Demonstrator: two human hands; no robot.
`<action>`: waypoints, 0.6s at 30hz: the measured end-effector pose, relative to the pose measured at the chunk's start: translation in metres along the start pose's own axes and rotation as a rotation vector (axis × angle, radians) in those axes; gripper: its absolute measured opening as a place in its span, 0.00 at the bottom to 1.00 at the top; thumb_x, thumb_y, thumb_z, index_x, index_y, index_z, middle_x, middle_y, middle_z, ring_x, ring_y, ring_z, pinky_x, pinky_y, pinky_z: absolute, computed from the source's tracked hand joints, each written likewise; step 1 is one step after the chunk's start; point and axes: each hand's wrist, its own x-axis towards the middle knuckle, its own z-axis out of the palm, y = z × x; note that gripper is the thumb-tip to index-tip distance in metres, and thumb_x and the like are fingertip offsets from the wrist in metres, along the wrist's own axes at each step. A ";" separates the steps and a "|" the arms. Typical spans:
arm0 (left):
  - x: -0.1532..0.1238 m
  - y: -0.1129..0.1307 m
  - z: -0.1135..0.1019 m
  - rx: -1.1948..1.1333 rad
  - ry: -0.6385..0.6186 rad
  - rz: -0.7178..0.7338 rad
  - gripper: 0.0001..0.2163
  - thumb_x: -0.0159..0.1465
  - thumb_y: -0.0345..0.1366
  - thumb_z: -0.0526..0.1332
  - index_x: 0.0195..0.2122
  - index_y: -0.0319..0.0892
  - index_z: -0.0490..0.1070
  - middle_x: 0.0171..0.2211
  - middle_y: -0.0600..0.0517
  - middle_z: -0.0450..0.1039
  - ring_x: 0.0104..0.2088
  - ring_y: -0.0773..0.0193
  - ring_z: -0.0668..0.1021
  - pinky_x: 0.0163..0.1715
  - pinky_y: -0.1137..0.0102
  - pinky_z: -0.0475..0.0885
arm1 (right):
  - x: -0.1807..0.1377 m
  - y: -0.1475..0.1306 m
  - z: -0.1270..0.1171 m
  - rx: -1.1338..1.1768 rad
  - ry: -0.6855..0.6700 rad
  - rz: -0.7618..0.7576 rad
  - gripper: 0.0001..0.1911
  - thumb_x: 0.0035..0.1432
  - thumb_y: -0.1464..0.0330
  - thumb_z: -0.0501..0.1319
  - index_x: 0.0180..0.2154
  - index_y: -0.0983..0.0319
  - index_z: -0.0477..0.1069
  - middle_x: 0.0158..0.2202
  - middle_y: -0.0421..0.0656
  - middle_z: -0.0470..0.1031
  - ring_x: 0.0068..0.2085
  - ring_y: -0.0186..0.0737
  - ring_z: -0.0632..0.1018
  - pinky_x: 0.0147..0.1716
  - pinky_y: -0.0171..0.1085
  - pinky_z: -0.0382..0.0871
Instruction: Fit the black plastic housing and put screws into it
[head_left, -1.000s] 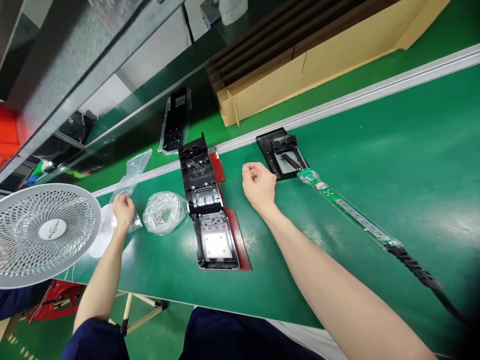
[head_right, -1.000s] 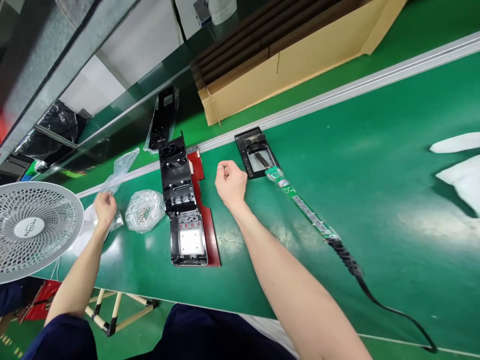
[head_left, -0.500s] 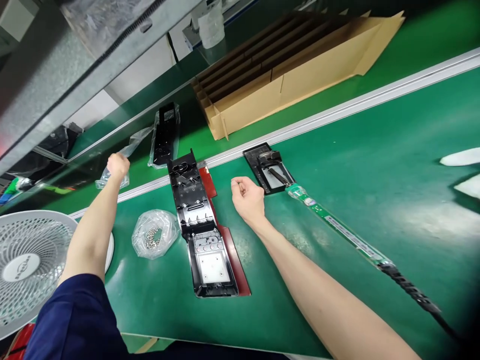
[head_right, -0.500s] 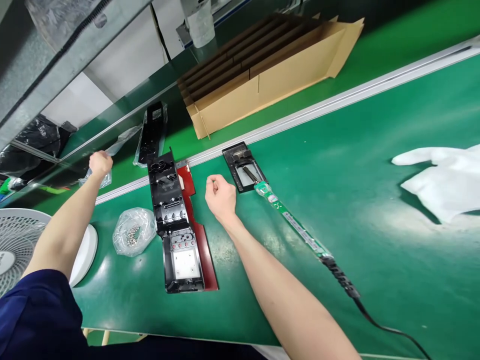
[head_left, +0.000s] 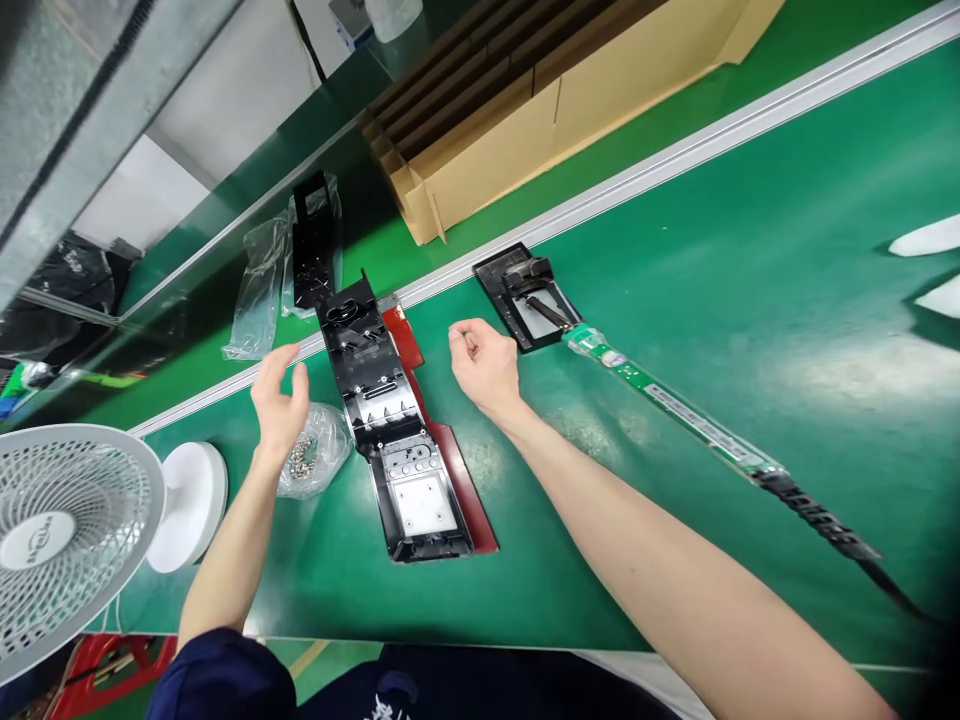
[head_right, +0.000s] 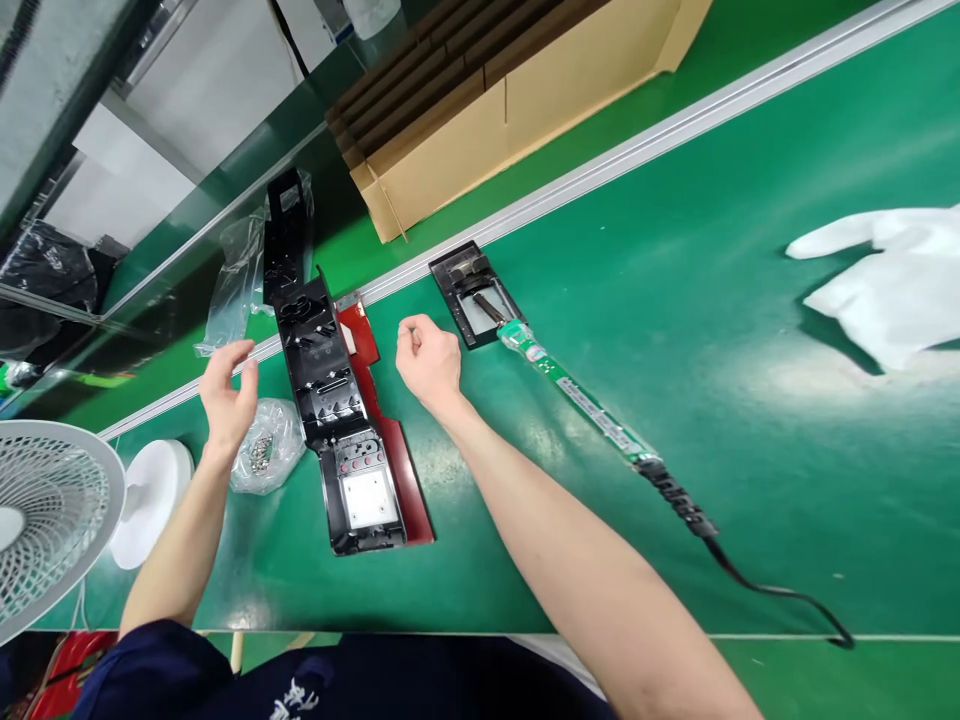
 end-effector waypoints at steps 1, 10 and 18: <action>-0.006 0.016 -0.005 0.023 -0.019 0.121 0.08 0.64 0.27 0.57 0.44 0.37 0.72 0.42 0.47 0.75 0.45 0.66 0.76 0.47 0.70 0.72 | 0.000 -0.001 0.000 -0.003 -0.004 0.003 0.31 0.51 0.50 0.44 0.33 0.69 0.72 0.18 0.42 0.59 0.21 0.31 0.60 0.27 0.32 0.52; 0.005 0.055 0.018 0.490 -0.411 0.641 0.05 0.61 0.24 0.58 0.34 0.34 0.73 0.30 0.49 0.70 0.32 0.61 0.71 0.49 0.60 0.70 | 0.001 -0.009 0.000 -0.013 -0.020 0.036 0.35 0.47 0.47 0.43 0.34 0.70 0.71 0.18 0.41 0.58 0.21 0.32 0.60 0.28 0.33 0.53; 0.030 0.048 0.011 0.140 -0.485 0.534 0.08 0.65 0.32 0.58 0.38 0.34 0.74 0.33 0.48 0.74 0.32 0.62 0.74 0.32 0.68 0.72 | 0.001 -0.010 -0.003 -0.012 -0.031 0.069 0.36 0.46 0.45 0.42 0.34 0.69 0.71 0.18 0.42 0.58 0.21 0.33 0.60 0.29 0.33 0.53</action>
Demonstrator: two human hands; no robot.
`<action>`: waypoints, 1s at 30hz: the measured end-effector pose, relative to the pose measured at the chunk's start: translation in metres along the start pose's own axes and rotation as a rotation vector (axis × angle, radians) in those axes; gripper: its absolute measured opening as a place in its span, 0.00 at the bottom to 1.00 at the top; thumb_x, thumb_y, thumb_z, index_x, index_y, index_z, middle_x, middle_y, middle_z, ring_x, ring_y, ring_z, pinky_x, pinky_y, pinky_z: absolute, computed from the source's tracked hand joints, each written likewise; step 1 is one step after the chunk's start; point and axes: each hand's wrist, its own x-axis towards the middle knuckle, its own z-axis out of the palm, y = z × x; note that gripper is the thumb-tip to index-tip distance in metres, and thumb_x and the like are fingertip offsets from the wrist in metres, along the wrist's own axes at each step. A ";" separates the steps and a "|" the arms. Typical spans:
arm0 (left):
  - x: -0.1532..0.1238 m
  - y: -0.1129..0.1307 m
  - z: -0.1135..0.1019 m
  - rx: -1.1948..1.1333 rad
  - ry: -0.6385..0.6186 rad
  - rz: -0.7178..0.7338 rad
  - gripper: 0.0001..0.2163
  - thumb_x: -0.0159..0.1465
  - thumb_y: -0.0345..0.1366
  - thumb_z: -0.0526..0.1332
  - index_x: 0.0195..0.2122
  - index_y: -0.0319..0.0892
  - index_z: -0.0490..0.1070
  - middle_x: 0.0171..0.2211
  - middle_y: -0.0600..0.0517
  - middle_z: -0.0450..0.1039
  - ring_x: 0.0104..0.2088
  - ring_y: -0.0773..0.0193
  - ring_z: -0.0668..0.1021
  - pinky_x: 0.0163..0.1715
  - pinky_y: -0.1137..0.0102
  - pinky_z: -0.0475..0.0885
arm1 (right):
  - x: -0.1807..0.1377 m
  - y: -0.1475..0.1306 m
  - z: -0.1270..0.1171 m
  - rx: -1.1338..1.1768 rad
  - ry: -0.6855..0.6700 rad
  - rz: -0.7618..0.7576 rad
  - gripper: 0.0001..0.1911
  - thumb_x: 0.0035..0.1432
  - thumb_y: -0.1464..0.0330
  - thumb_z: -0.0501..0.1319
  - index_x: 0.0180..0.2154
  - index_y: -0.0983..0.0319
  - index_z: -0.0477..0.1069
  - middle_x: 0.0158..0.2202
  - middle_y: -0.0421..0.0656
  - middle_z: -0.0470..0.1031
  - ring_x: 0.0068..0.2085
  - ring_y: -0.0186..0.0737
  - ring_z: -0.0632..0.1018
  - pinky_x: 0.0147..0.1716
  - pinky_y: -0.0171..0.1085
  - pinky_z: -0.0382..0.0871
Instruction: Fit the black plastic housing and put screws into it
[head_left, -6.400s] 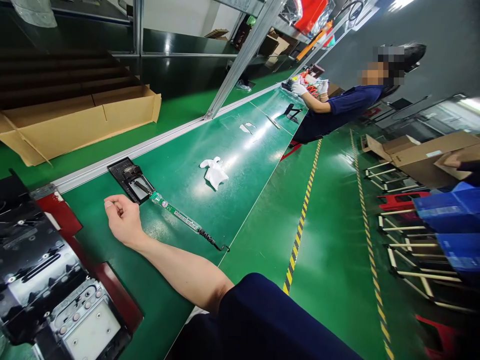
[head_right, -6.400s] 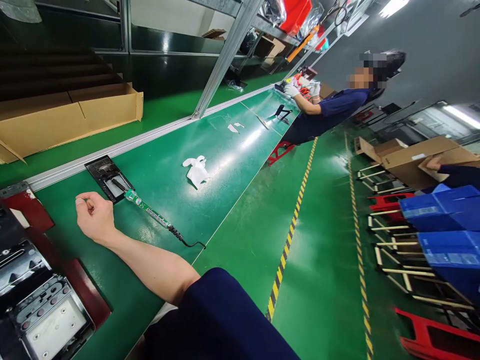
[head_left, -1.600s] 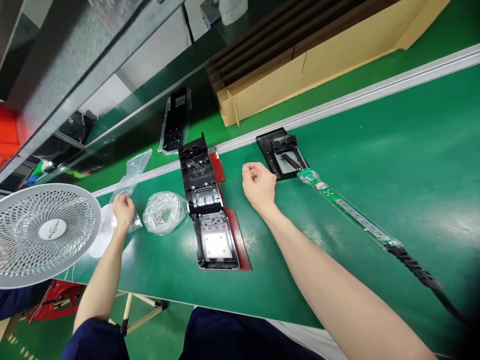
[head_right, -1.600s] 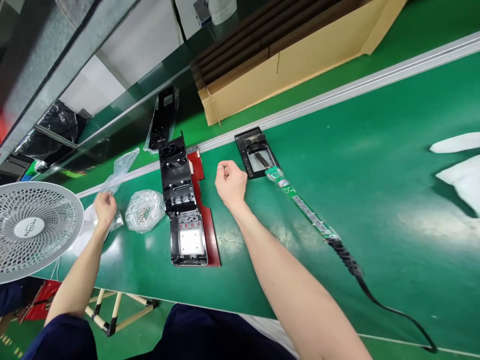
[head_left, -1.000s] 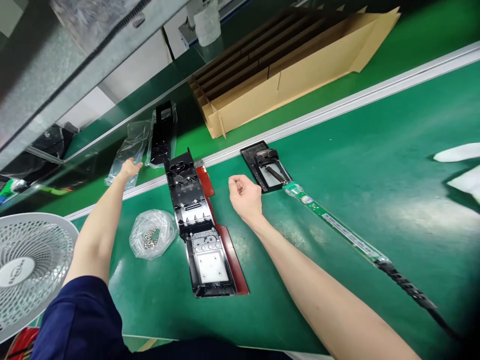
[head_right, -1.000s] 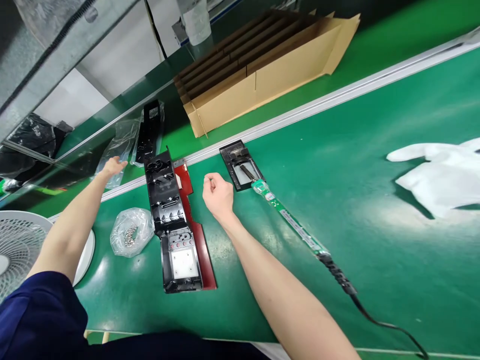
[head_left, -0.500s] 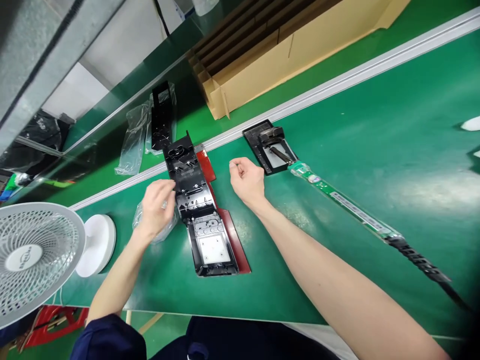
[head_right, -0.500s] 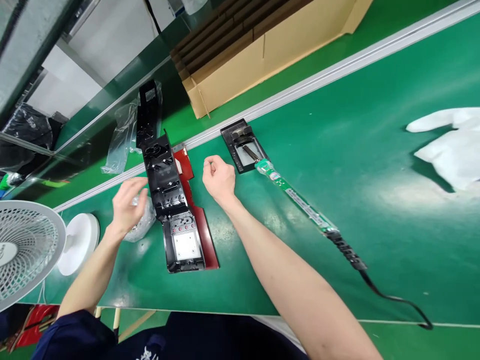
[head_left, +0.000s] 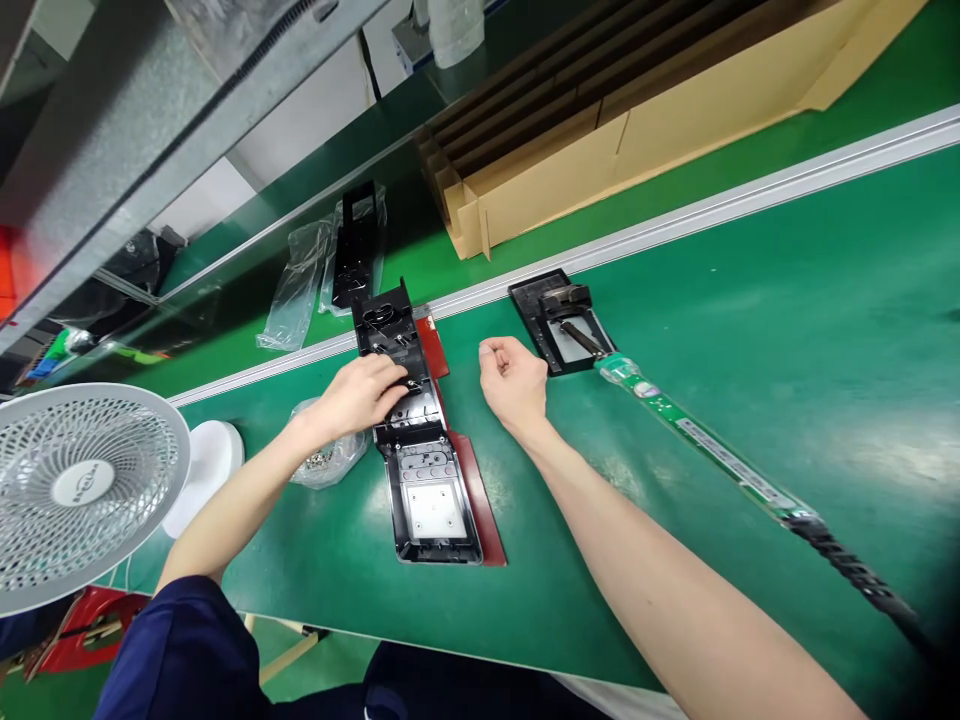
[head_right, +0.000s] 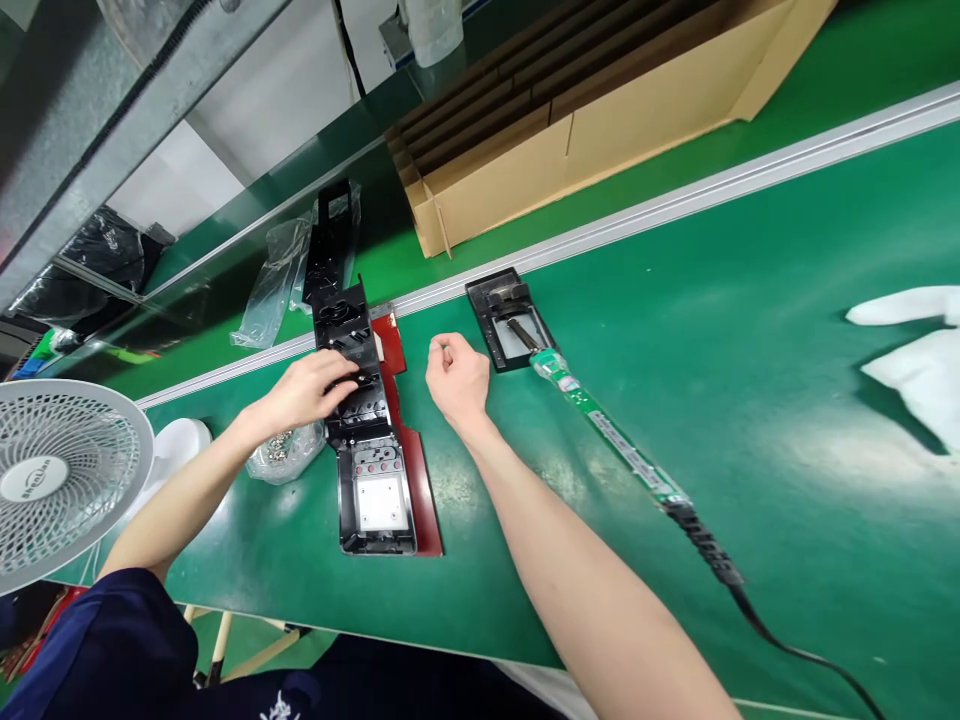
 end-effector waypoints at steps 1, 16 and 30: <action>0.002 -0.010 -0.003 -0.060 0.050 -0.040 0.10 0.67 0.34 0.57 0.39 0.33 0.74 0.34 0.47 0.75 0.33 0.63 0.75 0.33 0.69 0.72 | 0.000 0.000 0.000 -0.001 -0.002 0.004 0.36 0.46 0.45 0.42 0.33 0.69 0.71 0.18 0.42 0.58 0.21 0.33 0.60 0.29 0.33 0.53; 0.064 -0.168 0.029 0.184 -0.312 -0.903 0.18 0.66 0.29 0.50 0.52 0.33 0.73 0.52 0.41 0.72 0.54 0.48 0.73 0.56 0.59 0.67 | -0.001 0.011 -0.001 0.007 0.000 -0.068 0.29 0.54 0.50 0.45 0.32 0.68 0.69 0.18 0.41 0.57 0.20 0.31 0.59 0.27 0.32 0.52; 0.069 -0.173 0.036 0.091 -0.382 -0.824 0.23 0.66 0.28 0.55 0.63 0.31 0.63 0.61 0.39 0.62 0.60 0.49 0.67 0.64 0.62 0.59 | -0.001 0.011 0.001 -0.003 -0.002 -0.092 0.29 0.55 0.50 0.44 0.33 0.68 0.70 0.17 0.40 0.57 0.20 0.30 0.59 0.27 0.32 0.52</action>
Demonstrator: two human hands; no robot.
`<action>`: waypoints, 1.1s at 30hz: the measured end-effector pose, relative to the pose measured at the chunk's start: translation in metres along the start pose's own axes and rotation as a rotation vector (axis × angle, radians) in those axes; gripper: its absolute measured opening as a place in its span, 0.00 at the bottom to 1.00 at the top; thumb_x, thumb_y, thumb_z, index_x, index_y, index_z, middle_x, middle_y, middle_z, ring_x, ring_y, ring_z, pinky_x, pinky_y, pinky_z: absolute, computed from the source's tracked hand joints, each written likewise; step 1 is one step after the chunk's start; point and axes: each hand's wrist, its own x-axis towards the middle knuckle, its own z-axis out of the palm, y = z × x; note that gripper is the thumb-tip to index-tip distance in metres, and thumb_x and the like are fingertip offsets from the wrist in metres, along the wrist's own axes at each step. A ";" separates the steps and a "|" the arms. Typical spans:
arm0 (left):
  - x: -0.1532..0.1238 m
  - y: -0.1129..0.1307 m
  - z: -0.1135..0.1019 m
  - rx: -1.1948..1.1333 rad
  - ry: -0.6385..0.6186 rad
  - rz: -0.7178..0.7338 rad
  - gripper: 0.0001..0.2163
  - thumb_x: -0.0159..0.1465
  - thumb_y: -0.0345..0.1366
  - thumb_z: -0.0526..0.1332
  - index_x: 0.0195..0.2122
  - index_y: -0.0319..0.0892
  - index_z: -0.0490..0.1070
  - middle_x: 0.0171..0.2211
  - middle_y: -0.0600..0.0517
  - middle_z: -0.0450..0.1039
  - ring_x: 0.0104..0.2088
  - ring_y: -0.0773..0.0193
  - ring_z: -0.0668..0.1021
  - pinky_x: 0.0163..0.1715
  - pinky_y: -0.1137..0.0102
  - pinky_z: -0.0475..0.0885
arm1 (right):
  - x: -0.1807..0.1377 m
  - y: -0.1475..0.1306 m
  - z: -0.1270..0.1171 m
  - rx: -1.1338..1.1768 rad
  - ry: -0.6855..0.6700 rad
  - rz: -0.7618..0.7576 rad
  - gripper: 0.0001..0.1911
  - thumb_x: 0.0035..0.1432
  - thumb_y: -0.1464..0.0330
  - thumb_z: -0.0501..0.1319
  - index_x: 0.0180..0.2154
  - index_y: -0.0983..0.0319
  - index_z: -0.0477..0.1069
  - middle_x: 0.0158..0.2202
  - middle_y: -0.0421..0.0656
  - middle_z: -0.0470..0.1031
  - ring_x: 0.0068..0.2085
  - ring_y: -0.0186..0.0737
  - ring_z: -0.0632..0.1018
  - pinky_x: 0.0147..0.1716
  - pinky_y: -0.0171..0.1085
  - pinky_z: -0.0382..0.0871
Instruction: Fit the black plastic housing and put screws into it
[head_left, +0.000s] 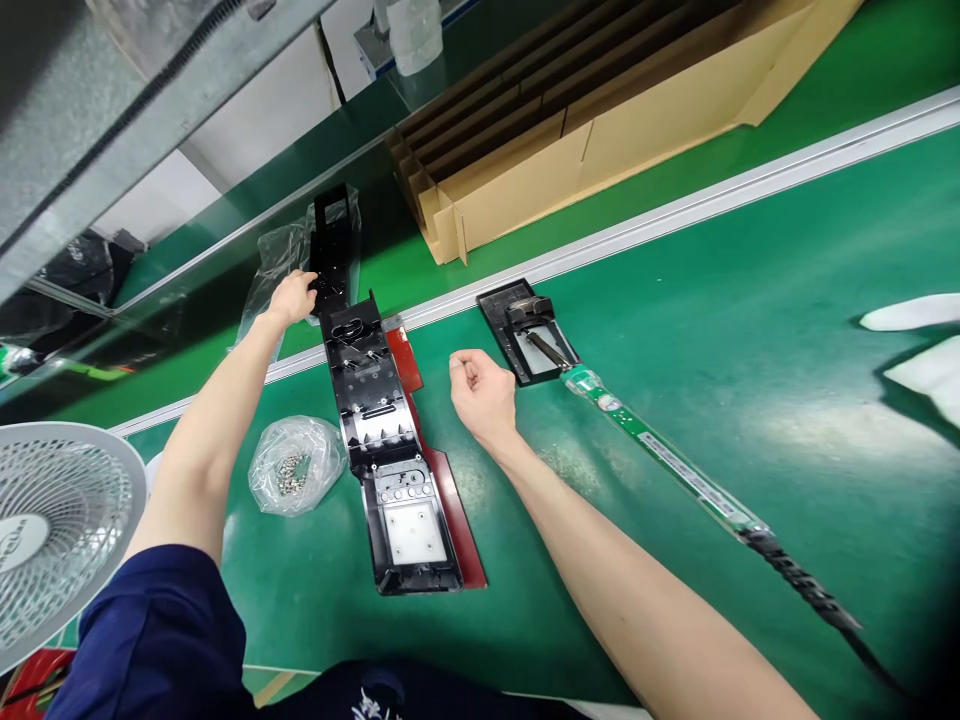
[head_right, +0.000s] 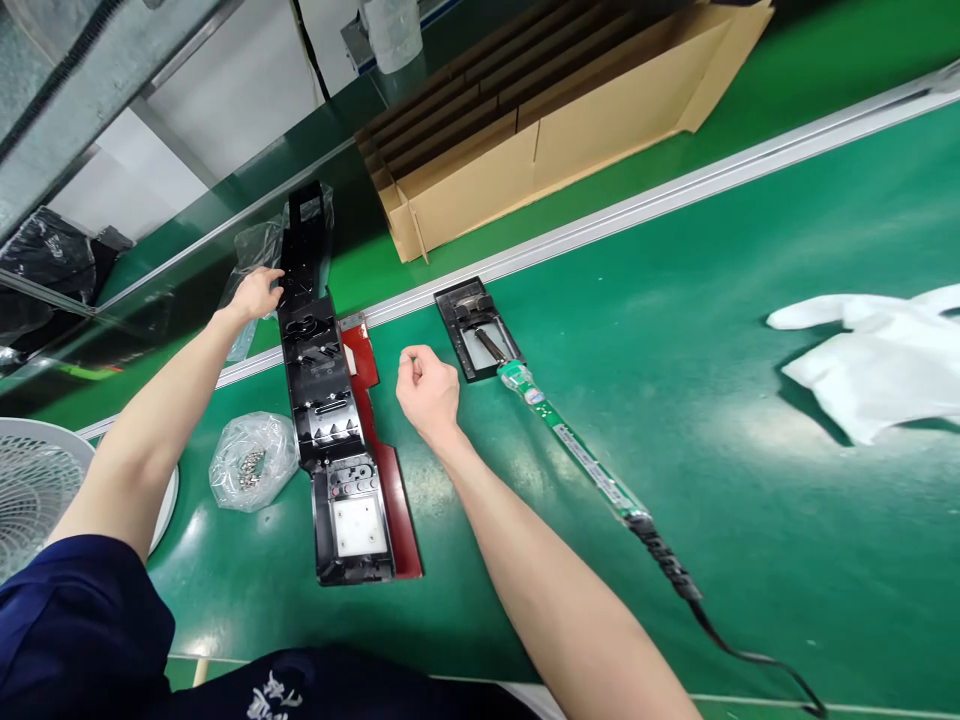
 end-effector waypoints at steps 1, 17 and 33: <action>0.000 0.000 -0.002 -0.004 0.015 -0.003 0.23 0.66 0.28 0.54 0.62 0.31 0.64 0.61 0.39 0.62 0.60 0.49 0.67 0.64 0.61 0.59 | 0.000 0.000 0.000 -0.001 0.003 0.000 0.29 0.55 0.50 0.44 0.33 0.68 0.70 0.17 0.40 0.57 0.20 0.30 0.59 0.27 0.32 0.52; -0.176 0.082 -0.023 0.033 -0.236 0.683 0.13 0.67 0.36 0.55 0.49 0.36 0.72 0.44 0.45 0.74 0.42 0.57 0.77 0.41 0.63 0.74 | -0.001 -0.004 0.000 -0.001 0.003 0.034 0.28 0.52 0.50 0.44 0.31 0.67 0.69 0.17 0.41 0.58 0.20 0.31 0.59 0.28 0.33 0.52; -0.082 -0.006 -0.065 0.104 0.296 0.554 0.09 0.64 0.33 0.55 0.37 0.35 0.74 0.35 0.46 0.75 0.37 0.55 0.77 0.38 0.64 0.71 | 0.000 0.001 0.001 0.013 0.021 -0.013 0.28 0.56 0.51 0.46 0.32 0.69 0.70 0.17 0.40 0.56 0.20 0.30 0.59 0.26 0.32 0.52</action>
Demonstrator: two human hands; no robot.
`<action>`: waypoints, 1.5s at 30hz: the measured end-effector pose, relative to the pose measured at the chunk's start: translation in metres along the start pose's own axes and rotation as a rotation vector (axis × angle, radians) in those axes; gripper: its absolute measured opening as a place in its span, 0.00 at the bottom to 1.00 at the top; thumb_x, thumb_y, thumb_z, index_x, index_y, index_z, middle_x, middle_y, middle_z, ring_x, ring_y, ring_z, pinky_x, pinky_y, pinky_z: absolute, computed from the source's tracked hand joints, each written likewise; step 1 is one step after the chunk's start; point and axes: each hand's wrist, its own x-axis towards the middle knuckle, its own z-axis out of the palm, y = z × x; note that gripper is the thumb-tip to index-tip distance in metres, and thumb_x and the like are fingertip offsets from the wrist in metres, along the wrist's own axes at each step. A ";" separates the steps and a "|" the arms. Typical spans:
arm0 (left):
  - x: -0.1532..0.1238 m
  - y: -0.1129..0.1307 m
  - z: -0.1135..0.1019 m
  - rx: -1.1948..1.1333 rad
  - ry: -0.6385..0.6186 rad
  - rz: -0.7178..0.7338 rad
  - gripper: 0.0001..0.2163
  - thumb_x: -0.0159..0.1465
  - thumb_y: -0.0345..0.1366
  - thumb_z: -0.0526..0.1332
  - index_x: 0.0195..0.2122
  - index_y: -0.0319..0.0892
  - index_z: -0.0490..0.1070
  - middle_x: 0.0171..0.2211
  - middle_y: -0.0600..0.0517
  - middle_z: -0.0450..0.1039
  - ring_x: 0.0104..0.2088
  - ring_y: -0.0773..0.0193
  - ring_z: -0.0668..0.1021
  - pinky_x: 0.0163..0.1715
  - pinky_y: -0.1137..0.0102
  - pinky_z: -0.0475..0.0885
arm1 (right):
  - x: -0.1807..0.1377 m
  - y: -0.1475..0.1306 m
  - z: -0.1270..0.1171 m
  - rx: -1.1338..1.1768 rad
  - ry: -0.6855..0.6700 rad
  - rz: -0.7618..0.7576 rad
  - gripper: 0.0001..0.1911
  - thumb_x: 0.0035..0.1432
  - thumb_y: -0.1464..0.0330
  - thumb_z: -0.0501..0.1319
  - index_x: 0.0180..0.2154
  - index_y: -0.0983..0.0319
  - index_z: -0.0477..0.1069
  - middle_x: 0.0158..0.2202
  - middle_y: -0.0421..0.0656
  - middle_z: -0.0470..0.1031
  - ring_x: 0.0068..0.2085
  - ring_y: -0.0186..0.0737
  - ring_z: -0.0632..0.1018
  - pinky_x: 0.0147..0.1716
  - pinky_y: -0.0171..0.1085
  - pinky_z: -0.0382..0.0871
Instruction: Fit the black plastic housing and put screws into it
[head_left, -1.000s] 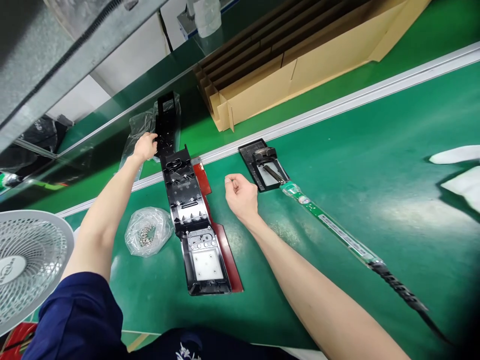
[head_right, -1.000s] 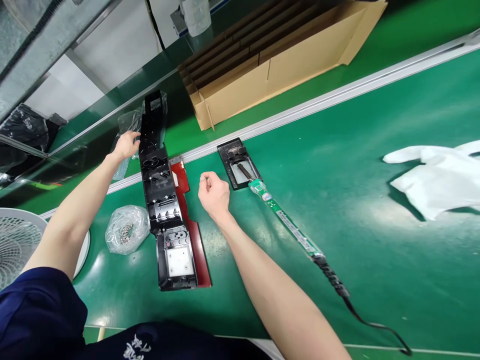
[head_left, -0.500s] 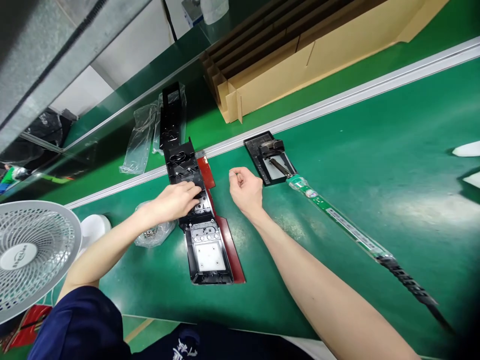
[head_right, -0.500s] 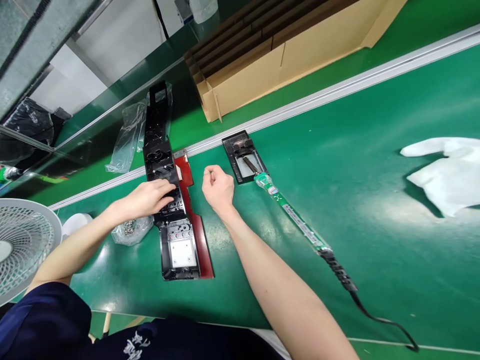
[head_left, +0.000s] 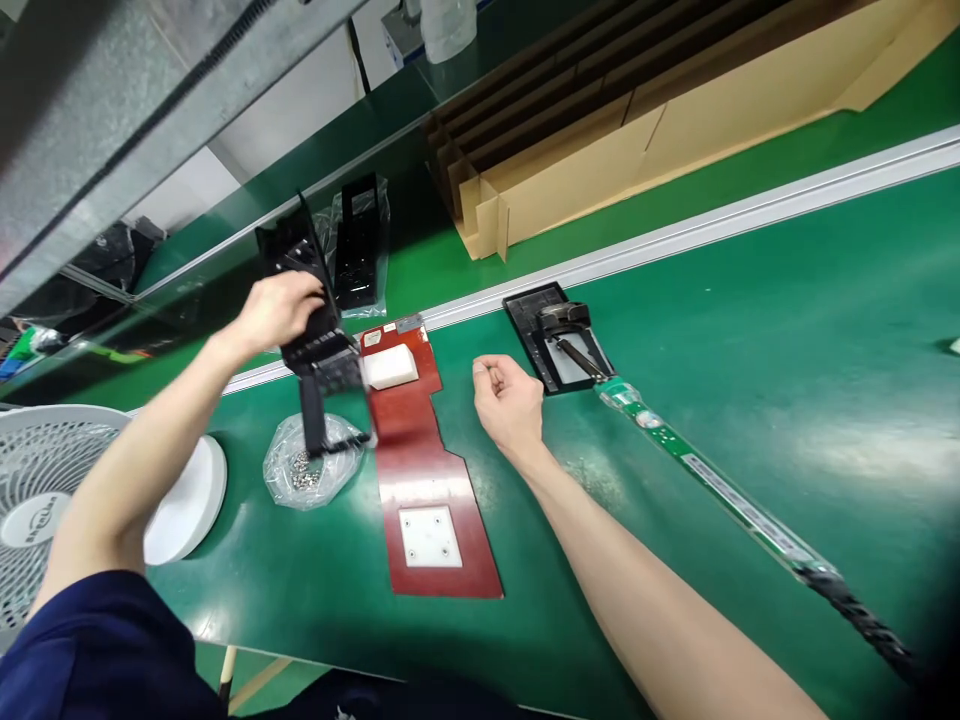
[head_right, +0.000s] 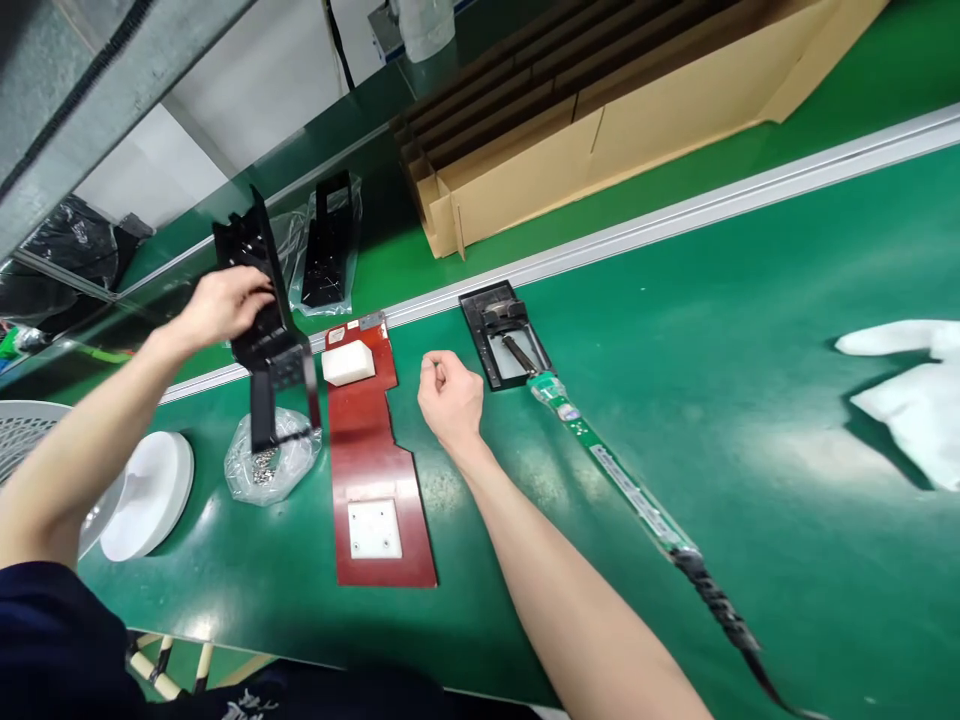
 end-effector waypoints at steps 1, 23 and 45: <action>0.008 -0.023 -0.001 0.056 -0.093 -0.105 0.09 0.64 0.32 0.56 0.40 0.34 0.75 0.39 0.45 0.76 0.42 0.54 0.77 0.42 0.63 0.71 | 0.000 0.001 0.000 0.001 -0.001 -0.009 0.27 0.56 0.51 0.47 0.32 0.69 0.70 0.17 0.40 0.55 0.20 0.30 0.59 0.26 0.32 0.52; 0.091 -0.134 0.114 0.086 -0.342 -0.452 0.18 0.69 0.28 0.50 0.58 0.31 0.67 0.56 0.42 0.68 0.56 0.52 0.71 0.58 0.60 0.67 | -0.002 0.007 -0.010 -0.101 0.004 -0.193 0.16 0.67 0.64 0.54 0.36 0.70 0.71 0.17 0.37 0.57 0.18 0.24 0.58 0.20 0.26 0.52; 0.171 -0.030 0.126 -0.145 -0.596 -0.371 0.18 0.65 0.33 0.61 0.54 0.31 0.73 0.50 0.42 0.74 0.51 0.57 0.76 0.48 0.72 0.68 | -0.004 0.008 -0.009 -0.054 0.076 -0.314 0.17 0.68 0.67 0.50 0.33 0.71 0.71 0.18 0.36 0.56 0.19 0.22 0.57 0.20 0.27 0.49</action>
